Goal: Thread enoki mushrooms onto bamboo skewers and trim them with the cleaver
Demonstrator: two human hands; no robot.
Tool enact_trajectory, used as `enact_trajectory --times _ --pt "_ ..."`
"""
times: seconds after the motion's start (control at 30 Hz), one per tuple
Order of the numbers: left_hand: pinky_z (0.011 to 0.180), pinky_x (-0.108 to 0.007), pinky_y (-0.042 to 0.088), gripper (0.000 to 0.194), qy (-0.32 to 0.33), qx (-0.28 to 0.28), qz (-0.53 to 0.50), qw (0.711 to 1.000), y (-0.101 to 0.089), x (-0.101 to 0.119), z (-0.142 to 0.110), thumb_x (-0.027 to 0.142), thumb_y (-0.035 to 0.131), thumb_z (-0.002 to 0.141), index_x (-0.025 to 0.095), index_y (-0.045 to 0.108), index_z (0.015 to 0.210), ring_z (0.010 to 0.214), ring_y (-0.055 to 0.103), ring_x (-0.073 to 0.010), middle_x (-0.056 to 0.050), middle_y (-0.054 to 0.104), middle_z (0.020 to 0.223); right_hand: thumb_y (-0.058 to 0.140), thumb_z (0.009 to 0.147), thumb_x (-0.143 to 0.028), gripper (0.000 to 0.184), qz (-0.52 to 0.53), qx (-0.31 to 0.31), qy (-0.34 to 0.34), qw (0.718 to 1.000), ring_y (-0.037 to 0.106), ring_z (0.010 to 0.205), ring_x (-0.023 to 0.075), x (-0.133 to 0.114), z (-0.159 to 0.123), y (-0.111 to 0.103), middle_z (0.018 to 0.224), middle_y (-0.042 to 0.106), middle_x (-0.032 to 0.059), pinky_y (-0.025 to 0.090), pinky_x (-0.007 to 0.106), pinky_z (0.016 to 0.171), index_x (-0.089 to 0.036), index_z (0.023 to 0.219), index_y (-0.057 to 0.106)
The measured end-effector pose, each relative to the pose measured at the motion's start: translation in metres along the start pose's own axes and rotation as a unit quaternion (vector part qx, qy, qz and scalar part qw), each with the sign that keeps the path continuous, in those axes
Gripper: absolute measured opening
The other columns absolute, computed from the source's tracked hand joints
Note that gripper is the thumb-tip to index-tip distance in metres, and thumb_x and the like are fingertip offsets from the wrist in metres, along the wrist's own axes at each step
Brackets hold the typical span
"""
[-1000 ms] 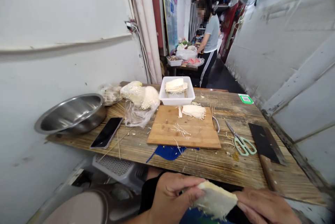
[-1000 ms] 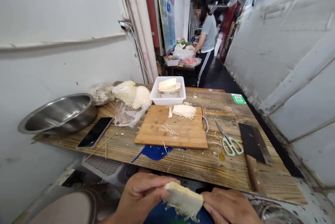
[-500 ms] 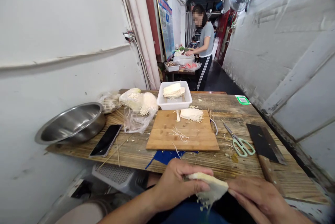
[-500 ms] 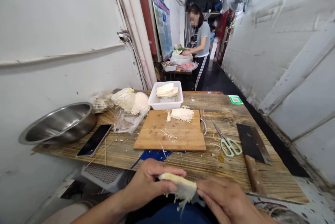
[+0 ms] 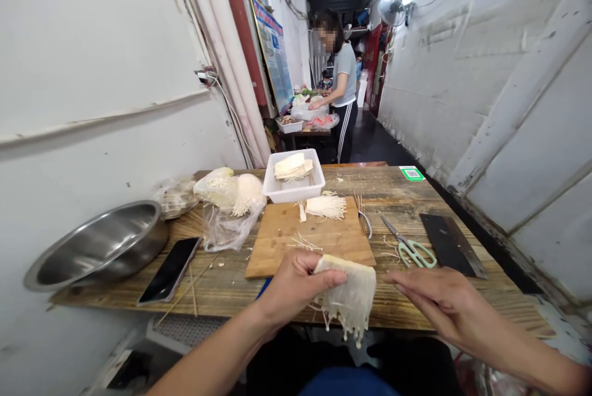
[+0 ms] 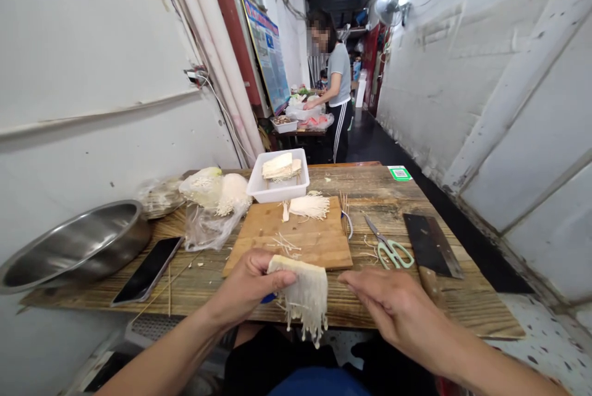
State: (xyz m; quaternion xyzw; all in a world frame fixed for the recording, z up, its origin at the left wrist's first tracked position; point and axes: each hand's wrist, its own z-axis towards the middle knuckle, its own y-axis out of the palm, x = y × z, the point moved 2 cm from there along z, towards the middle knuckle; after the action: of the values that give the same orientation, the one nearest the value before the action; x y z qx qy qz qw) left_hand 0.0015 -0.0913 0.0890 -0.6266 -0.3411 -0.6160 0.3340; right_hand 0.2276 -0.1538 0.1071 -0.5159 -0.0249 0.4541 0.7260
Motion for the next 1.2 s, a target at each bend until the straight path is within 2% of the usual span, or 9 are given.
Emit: enact_trajectory --times 0.17,0.33,0.57,0.7,0.83,0.97,1.07,1.2 --pt "0.052 -0.020 0.034 0.037 -0.020 -0.008 -0.027 0.999 0.005 -0.004 0.002 0.046 0.073 0.067 0.011 0.066 0.059 0.052 0.043 -0.0072 0.002 0.053 0.054 0.044 0.090 -0.009 0.031 -0.007 0.014 0.004 1.000 0.069 0.085 0.0134 0.000 -0.002 -0.001 0.091 0.072 0.0043 0.055 0.021 0.071 -0.020 0.114 0.061" --pt "0.055 -0.021 0.039 0.031 -0.026 -0.001 -0.065 0.998 0.008 -0.007 0.005 0.043 0.075 0.066 0.012 0.072 0.066 0.055 0.050 -0.0087 0.000 0.062 0.060 0.043 0.091 -0.011 0.027 0.001 0.003 0.012 1.000 0.069 0.083 0.0138 0.002 -0.001 -0.002 0.085 0.072 0.0037 0.055 0.021 0.070 -0.020 0.106 0.064" --pt "0.059 -0.020 0.043 0.026 -0.030 -0.001 -0.094 0.995 0.008 -0.010 0.010 0.040 0.076 0.067 0.015 0.076 0.075 0.059 0.056 -0.0095 -0.002 0.070 0.068 0.042 0.093 -0.015 0.027 0.034 -0.032 0.055 0.997 0.068 0.086 0.0150 0.009 0.000 0.002 0.085 0.071 0.0048 0.053 0.023 0.074 -0.018 0.105 0.066" --pt "0.063 -0.021 0.044 0.028 -0.041 -0.017 -0.095 0.995 0.006 -0.010 0.012 0.041 0.075 0.068 0.016 0.076 0.080 0.062 0.058 -0.0107 -0.003 0.072 0.072 0.044 0.094 -0.023 0.027 0.097 -0.069 0.089 0.989 0.067 0.083 0.0157 0.014 0.009 0.000 0.088 0.072 0.0065 0.051 0.024 0.074 -0.017 0.104 0.068" --pt "0.065 -0.022 0.044 0.031 -0.024 0.007 -0.051 0.998 0.001 -0.004 0.012 0.043 0.075 0.067 0.017 0.077 0.084 0.068 0.060 -0.0130 -0.005 0.074 0.081 0.044 0.095 -0.035 0.032 0.185 -0.141 0.158 0.960 0.066 0.087 0.0164 0.018 0.016 -0.004 0.095 0.073 0.0049 0.050 0.025 0.077 -0.019 0.104 0.070" --pt "0.069 -0.023 0.044 0.030 0.036 0.050 0.028 0.998 -0.005 0.007 0.009 0.041 0.072 0.071 0.020 0.076 0.091 0.076 0.060 -0.0155 -0.004 0.074 0.087 0.044 0.094 -0.039 0.035 0.201 -0.119 0.206 0.950 0.064 0.095 0.0171 0.017 0.012 -0.006 0.106 0.070 0.0052 0.048 0.027 0.084 -0.021 0.114 0.066" --pt "0.059 -0.020 0.041 0.024 0.063 0.045 0.098 0.992 -0.006 0.011 0.007 0.039 0.066 0.077 0.018 0.078 0.080 0.063 0.054 -0.0123 -0.002 0.071 0.070 0.044 0.094 -0.038 0.032 0.186 -0.106 0.204 0.955 0.064 0.087 0.0163 0.015 0.005 -0.004 0.096 0.071 0.0040 0.049 0.026 0.077 -0.021 0.108 0.068" --pt "0.053 -0.020 0.037 0.023 0.059 0.033 0.110 0.992 -0.001 0.010 0.006 0.038 0.065 0.077 0.018 0.078 0.077 0.056 0.048 -0.0103 0.000 0.065 0.060 0.045 0.094 -0.034 0.031 0.148 -0.082 0.165 0.972 0.063 0.071 0.0141 0.012 -0.001 -0.003 0.077 0.070 0.0021 0.049 0.023 0.066 -0.019 0.095 0.072"
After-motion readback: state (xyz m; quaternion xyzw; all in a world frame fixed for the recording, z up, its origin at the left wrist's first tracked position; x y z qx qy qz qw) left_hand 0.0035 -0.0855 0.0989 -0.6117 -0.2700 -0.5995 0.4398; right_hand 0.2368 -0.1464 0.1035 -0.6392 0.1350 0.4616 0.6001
